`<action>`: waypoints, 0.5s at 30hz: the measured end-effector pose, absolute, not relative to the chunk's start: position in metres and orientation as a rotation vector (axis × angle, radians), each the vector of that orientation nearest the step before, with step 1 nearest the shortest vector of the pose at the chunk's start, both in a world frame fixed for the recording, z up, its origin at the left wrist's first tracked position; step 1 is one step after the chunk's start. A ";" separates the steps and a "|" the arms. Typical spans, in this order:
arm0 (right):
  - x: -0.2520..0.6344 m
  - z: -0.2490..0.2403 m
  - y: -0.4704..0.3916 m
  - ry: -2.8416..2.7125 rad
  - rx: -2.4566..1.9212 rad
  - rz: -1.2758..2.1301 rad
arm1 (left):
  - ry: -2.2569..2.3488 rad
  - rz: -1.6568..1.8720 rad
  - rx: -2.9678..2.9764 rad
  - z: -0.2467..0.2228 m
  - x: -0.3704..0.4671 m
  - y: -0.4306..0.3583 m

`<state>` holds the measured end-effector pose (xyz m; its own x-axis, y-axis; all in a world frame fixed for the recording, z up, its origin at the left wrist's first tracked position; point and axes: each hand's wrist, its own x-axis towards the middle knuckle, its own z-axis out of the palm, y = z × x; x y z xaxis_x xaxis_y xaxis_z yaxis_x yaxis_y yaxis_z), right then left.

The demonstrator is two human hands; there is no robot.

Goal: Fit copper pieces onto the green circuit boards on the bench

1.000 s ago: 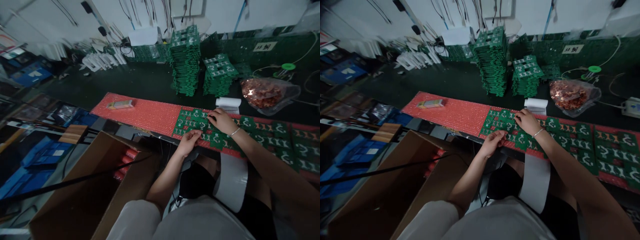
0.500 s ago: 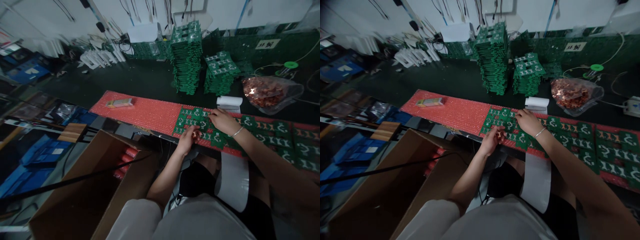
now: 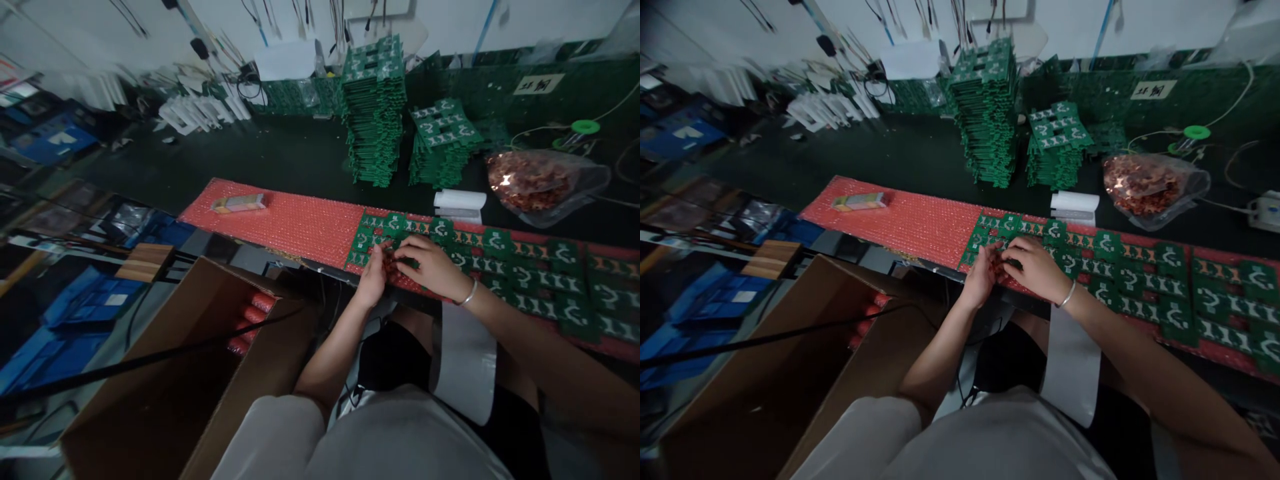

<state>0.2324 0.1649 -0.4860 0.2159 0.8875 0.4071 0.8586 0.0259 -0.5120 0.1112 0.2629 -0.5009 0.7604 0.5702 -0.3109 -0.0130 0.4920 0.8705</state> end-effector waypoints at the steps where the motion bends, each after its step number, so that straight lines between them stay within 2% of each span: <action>1: 0.232 -0.484 0.164 -1.583 -1.788 0.057 | 0.582 0.359 0.979 -0.500 0.111 0.263; 7: 0.227 -0.476 0.156 -1.595 -1.923 -0.290 | 0.511 0.305 1.011 -0.501 0.110 0.263; 15: 0.229 -0.491 0.151 -1.805 -1.791 -0.298 | 0.503 0.344 1.076 -0.505 0.110 0.269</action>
<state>0.2293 0.1514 -0.4913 0.0627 0.8417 0.5363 0.9693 0.0767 -0.2337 0.1102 0.2693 -0.5046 0.8369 0.5007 -0.2211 -0.0252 0.4389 0.8982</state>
